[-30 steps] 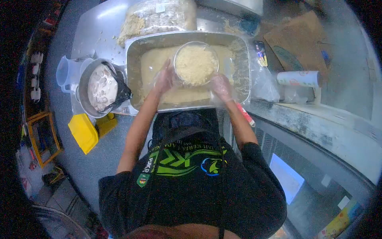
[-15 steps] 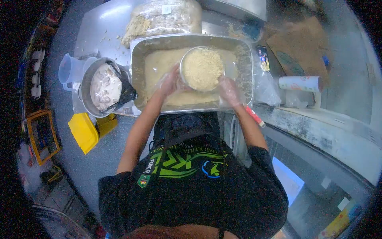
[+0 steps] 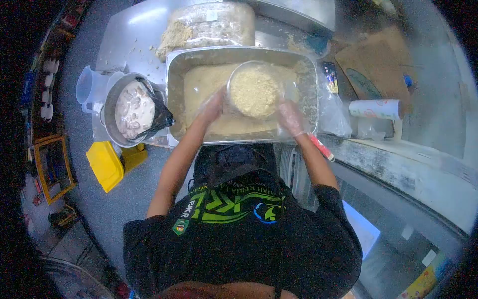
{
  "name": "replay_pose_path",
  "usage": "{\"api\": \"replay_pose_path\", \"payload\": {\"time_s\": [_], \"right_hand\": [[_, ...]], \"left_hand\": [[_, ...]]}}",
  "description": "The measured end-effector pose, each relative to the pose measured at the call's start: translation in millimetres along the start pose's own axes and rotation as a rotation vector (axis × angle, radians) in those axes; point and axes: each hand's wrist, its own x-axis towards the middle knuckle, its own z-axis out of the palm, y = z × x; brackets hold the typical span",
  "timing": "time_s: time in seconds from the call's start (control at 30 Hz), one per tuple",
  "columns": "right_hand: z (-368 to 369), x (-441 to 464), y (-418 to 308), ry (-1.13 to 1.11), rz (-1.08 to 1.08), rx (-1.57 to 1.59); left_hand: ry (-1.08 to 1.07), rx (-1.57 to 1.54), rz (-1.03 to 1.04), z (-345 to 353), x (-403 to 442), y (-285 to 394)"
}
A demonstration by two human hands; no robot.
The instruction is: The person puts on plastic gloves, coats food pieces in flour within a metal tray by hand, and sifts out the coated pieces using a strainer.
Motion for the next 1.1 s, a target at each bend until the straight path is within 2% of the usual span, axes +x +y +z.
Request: {"api": "replay_pose_path", "payload": {"time_s": [0.03, 0.07, 0.17, 0.23, 0.27, 0.33, 0.37, 0.43, 0.47, 0.57, 0.67, 0.77, 0.87, 0.9, 0.97, 1.03, 1.07, 1.1], "right_hand": [[-6, 0, -1, 0.101, -0.053, 0.056], [-7, -3, -7, 0.079, -0.025, 0.031], [-23, -4, -29, -0.014, 0.059, 0.005], [-31, 1, -28, -0.118, 0.133, 0.047], [-29, -1, -29, -0.051, 0.066, 0.021], [-20, -5, -31, 0.084, -0.074, -0.027], [-15, -3, -29, 0.046, -0.021, -0.025], [-8, 8, -16, -0.025, 0.097, -0.026], [-10, 8, -8, 0.084, 0.005, -0.026], [-4, 6, -19, -0.025, -0.044, -0.149], [-1, 9, 6, 0.141, -0.070, 0.052], [-8, 0, 5, 0.064, 0.011, 0.068], [-8, 2, 15, 0.061, -0.119, -0.118], [-5, 1, 17, 0.056, -0.100, -0.070], [-2, 5, 18, 0.050, -0.071, 0.022], [2, 2, 6, -0.049, -0.039, -0.105], [-4, 2, 9, 0.005, -0.075, -0.022], [-7, 4, 11, 0.063, -0.113, 0.059]], "left_hand": [[-0.008, -0.053, -0.104, 1, -2, 5], [-0.015, -0.107, -0.205, 3, -3, 11], [0.064, 0.030, 0.062, 21, -14, 17], [0.069, -0.045, -0.007, 12, -11, 12], [0.073, -0.087, -0.039, 9, -8, 9], [0.064, -0.044, 0.083, 8, -7, 7], [0.058, -0.023, 0.136, 10, -10, 8], [0.107, 0.074, 0.031, 20, -19, 26], [0.129, 0.123, -0.021, 26, -22, 34], [0.219, 0.666, 0.080, 21, -18, 33], [0.200, 0.019, -0.084, 22, -18, 29], [0.192, -0.067, -0.215, 15, -11, 24], [0.166, -0.087, -0.232, 13, -4, 12], [0.183, -0.114, -0.235, 13, -2, 8], [0.219, -0.170, -0.230, 25, -3, 15], [0.153, -0.237, -0.082, 29, 1, 11], [0.120, -0.268, -0.003, 29, 2, 10], [0.154, -0.274, -0.086, 26, 2, 11]]}}
